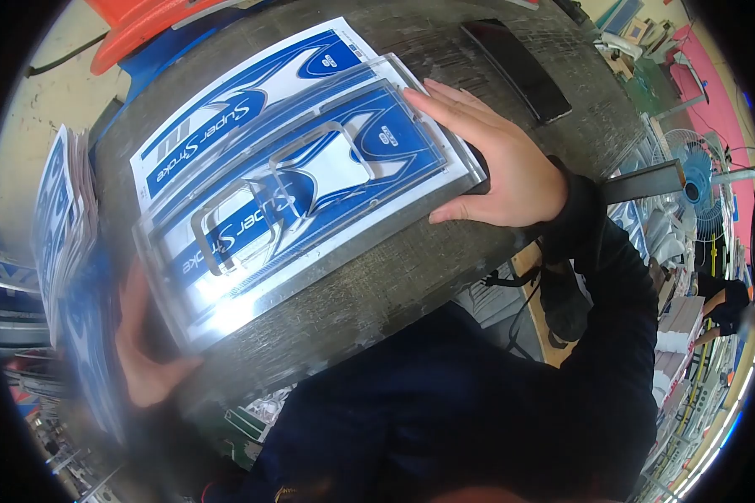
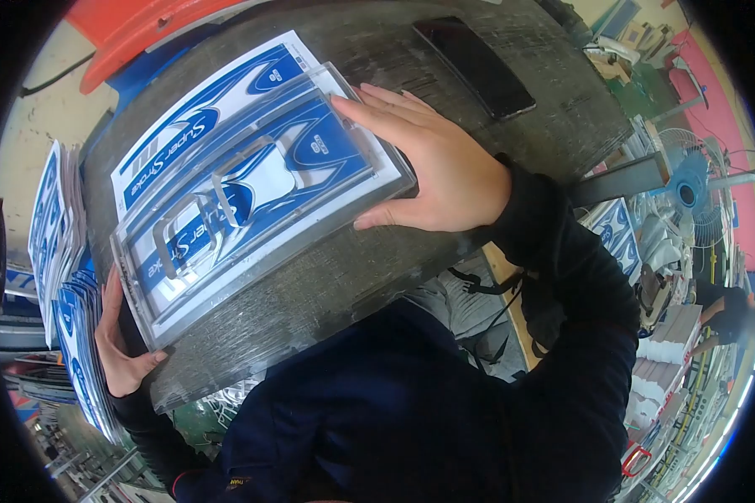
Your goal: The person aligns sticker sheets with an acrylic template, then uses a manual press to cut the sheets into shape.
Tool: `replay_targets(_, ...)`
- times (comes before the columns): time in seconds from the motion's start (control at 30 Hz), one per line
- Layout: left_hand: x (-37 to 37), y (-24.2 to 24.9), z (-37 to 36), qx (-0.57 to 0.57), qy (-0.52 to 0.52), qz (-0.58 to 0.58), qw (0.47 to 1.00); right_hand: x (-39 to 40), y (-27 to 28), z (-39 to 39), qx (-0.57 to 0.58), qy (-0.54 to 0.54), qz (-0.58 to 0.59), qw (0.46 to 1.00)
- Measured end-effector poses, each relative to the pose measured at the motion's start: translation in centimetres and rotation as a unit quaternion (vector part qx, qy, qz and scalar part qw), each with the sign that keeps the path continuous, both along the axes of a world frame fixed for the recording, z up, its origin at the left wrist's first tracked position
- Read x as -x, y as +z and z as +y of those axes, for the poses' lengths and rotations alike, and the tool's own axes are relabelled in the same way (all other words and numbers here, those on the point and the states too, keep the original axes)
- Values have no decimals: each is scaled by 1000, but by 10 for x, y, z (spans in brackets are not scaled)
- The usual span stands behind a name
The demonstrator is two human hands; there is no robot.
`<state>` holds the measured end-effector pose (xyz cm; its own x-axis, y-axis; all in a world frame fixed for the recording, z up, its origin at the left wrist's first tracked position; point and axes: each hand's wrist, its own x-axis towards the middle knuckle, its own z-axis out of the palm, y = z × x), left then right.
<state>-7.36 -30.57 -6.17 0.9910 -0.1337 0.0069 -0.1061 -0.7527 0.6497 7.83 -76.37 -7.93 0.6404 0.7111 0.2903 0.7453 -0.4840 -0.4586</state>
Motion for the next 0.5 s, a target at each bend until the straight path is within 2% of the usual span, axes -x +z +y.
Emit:
replay_targets(0.07, 0, 1, 3, -35, -48, -22, 998, -1, 1, 0, -2, 5, -2, 1000)
replay_targets(0.2, -1, -1, 2, -15, -51, -27, 998, 0, 2, 0, 4, 3, 3, 1000)
replay_targets(0.27, 0, 0, -5, 23, 6, -2, 1000, 1, 3, 1, 6, -2, 5, 1000)
replay_targets(0.5, 0, 1, -6, 11, 10, 1, 1000, 0, 3, 1, 9, 0, 1, 1000)
